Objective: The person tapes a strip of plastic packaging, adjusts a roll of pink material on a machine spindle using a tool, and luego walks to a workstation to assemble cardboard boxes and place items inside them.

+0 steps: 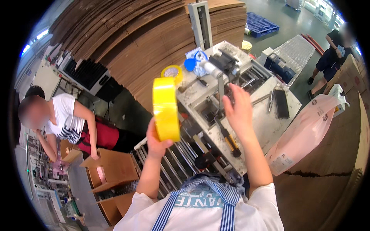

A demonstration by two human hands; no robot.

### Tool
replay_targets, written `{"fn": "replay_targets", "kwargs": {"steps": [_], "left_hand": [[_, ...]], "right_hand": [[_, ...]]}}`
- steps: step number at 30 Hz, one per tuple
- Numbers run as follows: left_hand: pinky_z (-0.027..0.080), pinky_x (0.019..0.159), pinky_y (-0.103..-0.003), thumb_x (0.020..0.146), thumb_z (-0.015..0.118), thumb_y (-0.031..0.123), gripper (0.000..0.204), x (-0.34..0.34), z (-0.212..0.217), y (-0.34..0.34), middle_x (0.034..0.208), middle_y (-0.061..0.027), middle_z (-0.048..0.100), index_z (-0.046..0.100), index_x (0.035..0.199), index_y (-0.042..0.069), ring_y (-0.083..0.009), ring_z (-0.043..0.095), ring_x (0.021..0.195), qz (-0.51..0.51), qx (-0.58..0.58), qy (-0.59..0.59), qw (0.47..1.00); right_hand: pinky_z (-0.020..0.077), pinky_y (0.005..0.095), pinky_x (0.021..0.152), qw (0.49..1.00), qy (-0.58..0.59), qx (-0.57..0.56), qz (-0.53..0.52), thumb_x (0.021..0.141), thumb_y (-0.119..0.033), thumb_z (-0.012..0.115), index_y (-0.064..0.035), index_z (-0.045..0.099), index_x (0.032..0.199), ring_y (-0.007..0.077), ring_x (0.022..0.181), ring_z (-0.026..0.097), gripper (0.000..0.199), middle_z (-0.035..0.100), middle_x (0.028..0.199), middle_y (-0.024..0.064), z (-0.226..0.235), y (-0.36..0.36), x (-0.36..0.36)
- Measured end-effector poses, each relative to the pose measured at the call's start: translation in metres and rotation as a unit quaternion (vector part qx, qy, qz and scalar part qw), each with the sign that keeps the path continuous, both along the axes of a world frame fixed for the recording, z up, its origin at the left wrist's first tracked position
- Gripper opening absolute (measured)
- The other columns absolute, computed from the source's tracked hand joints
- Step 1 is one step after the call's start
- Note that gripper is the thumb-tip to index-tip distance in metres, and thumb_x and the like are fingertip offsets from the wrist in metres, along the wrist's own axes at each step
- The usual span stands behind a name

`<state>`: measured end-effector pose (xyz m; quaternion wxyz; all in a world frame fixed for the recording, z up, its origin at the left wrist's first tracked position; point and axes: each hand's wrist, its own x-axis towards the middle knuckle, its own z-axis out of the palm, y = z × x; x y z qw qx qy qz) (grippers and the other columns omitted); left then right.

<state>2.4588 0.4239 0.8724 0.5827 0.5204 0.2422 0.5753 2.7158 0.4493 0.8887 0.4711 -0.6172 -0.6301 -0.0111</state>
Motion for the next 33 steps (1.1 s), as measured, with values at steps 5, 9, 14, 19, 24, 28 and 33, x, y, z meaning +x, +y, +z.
{"fn": "replay_targets", "kwargs": {"steps": [5,9,14,19,24,28,33], "left_hand": [[0.034,0.1,-0.035,0.066,0.079,0.028,0.084,-0.012,0.03,0.071,0.124,-0.0101,0.049,0.034,0.131,-0.001,-0.0233,0.047,0.116,0.028,0.063,-0.004,0.998],[0.033,0.099,-0.032,0.066,0.078,0.029,0.085,-0.015,0.045,0.142,0.124,-0.0068,0.048,0.034,0.133,-0.001,-0.02,0.047,0.115,0.021,0.093,0.002,0.995],[0.033,0.1,-0.034,0.068,0.074,0.025,0.078,-0.003,0.043,0.228,0.123,-0.0091,0.051,0.037,0.131,0.0,-0.0227,0.048,0.115,-0.108,0.026,-0.022,0.994],[0.035,0.099,-0.037,0.07,0.069,0.023,0.071,0.05,0.01,0.261,0.124,-0.0118,0.051,0.039,0.13,0.0,-0.0252,0.048,0.114,-0.264,-0.059,-0.111,0.956],[0.035,0.099,-0.037,0.069,0.07,0.024,0.073,0.077,0.002,0.269,0.126,-0.0117,0.049,0.038,0.13,0.001,-0.026,0.047,0.116,-0.377,-0.103,-0.142,0.909],[0.035,0.099,-0.039,0.068,0.071,0.029,0.074,0.081,-0.001,0.273,0.127,-0.0134,0.049,0.041,0.128,0.0,-0.0276,0.047,0.116,-0.373,-0.09,-0.092,0.919],[0.038,0.098,-0.041,0.069,0.07,0.034,0.072,0.089,-0.015,0.277,0.124,-0.0148,0.052,0.044,0.126,-0.002,-0.0295,0.049,0.114,-0.404,-0.125,-0.107,0.9]], "right_hand": [[0.0431,0.0381,0.086,0.998,0.065,-0.026,-0.009,0.076,-0.012,0.064,-0.0001,0.048,0.119,0.0337,0.1,0.052,0.048,0.05,0.11,0.0183,-0.013,0.03,-0.008],[0.0444,0.0385,0.083,0.998,0.064,0.015,-0.024,0.074,-0.01,0.064,-0.0022,0.05,0.117,0.0333,0.098,0.052,0.045,0.051,0.105,0.0172,-0.009,0.037,-0.021],[0.0463,0.0379,0.079,0.987,0.03,0.013,0.155,0.069,-0.007,0.066,-0.0021,0.054,0.105,0.0328,0.093,0.055,0.038,0.055,0.101,0.0161,-0.021,0.009,-0.059],[0.0485,0.0363,0.074,0.981,0.069,-0.006,0.179,0.067,-0.004,0.067,-0.0024,0.054,0.106,0.0336,0.087,0.057,0.041,0.055,0.101,0.0162,-0.026,0.01,-0.058],[0.0493,0.0355,0.076,0.983,0.08,0.001,0.166,0.067,-0.004,0.065,-0.0015,0.054,0.107,0.0308,0.088,0.058,0.042,0.056,0.103,0.0155,-0.023,0.015,-0.043],[0.0497,0.0358,0.074,0.979,0.087,0.01,0.182,0.066,-0.002,0.066,-0.0012,0.054,0.107,0.0321,0.087,0.058,0.043,0.056,0.101,0.0162,-0.021,0.019,-0.041],[0.0502,0.0356,0.074,0.977,0.098,0.005,0.191,0.066,-0.002,0.066,-0.0005,0.054,0.109,0.0318,0.087,0.058,0.045,0.056,0.101,0.0162,-0.023,0.021,-0.04]]}}
